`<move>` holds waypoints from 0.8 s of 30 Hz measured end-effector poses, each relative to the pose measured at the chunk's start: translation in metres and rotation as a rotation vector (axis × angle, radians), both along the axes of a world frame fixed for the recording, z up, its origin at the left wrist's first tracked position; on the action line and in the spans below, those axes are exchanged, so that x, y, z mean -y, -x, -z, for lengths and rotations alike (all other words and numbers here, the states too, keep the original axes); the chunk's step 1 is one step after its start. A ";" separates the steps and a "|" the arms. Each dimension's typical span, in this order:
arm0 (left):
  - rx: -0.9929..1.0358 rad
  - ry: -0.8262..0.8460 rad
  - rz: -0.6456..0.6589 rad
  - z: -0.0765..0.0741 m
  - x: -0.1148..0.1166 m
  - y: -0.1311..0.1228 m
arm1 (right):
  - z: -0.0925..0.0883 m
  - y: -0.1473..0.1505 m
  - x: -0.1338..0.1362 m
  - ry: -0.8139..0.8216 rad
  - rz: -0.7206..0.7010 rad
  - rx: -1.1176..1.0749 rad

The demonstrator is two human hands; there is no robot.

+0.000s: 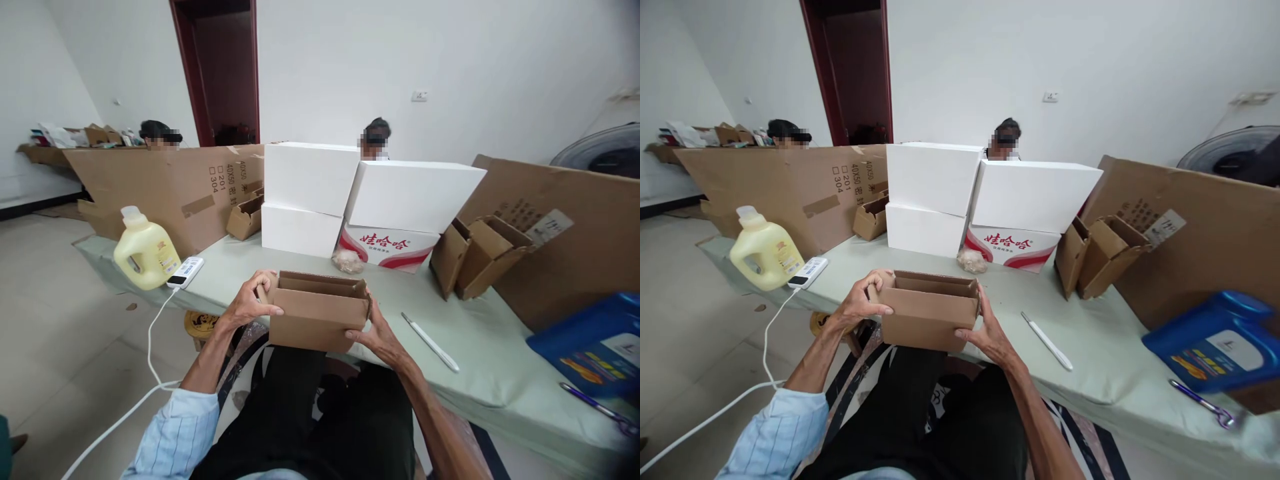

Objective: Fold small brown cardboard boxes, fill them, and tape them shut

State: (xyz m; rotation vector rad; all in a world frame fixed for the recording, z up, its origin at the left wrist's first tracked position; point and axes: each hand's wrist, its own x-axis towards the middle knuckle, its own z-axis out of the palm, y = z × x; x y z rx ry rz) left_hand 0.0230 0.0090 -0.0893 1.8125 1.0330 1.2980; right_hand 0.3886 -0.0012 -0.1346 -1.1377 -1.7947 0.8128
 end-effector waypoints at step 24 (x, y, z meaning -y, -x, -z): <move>-0.550 -0.207 0.053 0.062 0.008 -0.019 | -0.003 0.000 -0.047 0.886 0.091 -0.575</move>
